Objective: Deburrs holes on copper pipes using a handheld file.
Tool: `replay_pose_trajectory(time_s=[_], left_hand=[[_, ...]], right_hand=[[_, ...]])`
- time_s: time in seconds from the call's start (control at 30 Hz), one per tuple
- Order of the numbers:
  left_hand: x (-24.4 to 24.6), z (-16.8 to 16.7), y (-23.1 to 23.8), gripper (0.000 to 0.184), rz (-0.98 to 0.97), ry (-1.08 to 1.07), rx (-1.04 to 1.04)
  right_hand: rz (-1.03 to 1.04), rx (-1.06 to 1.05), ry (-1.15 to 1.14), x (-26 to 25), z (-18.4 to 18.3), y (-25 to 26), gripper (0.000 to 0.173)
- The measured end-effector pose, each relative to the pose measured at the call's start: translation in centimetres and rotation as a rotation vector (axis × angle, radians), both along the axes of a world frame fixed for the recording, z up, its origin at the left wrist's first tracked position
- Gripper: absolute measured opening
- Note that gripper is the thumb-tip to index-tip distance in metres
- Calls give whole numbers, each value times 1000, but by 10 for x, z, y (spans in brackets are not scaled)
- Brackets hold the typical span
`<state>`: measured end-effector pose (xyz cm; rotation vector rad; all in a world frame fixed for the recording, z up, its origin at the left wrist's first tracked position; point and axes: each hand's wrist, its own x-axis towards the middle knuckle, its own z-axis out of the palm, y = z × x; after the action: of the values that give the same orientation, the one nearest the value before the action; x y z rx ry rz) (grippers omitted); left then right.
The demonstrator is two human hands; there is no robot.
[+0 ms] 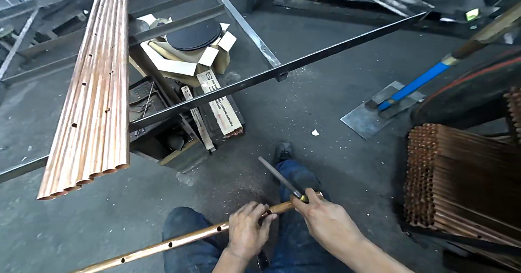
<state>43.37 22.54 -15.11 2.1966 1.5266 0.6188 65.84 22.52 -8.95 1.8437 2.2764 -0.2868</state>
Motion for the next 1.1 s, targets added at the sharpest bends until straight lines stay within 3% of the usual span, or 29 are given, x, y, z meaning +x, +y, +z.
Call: replay_pose_trajectory(time_s=[0.13,0.23,0.3,0.43,0.5,0.6,0.7,0.97,1.1], left_hand=[[-4,10,5,33,1,-36,-135],[-19,45,28,57,-71,208,-624],[-29,51,44,68,-142,423,-853],[-27,44,56,67,-146,554,-1042],[-28,39,63,61,-150,519,-1137],[-31,34,69,48,-179,474,-1193],[-31,29,72,48,-213,439,-1211],[-20,51,70,37,-52,567,-1179],[-22,54,69,38,-50,572,-1155]], right_hand=[[3,-3,-5,-1,-1,1,29],[7,-8,-7,0,0,1,28],[12,2,-8,1,-3,1,28],[59,56,175,10,0,-4,48],[122,-59,275,19,21,-13,52],[244,-282,336,33,51,-32,47],[320,-356,314,45,50,-41,47],[320,-308,175,-3,18,23,50],[320,-270,243,17,40,-4,47]])
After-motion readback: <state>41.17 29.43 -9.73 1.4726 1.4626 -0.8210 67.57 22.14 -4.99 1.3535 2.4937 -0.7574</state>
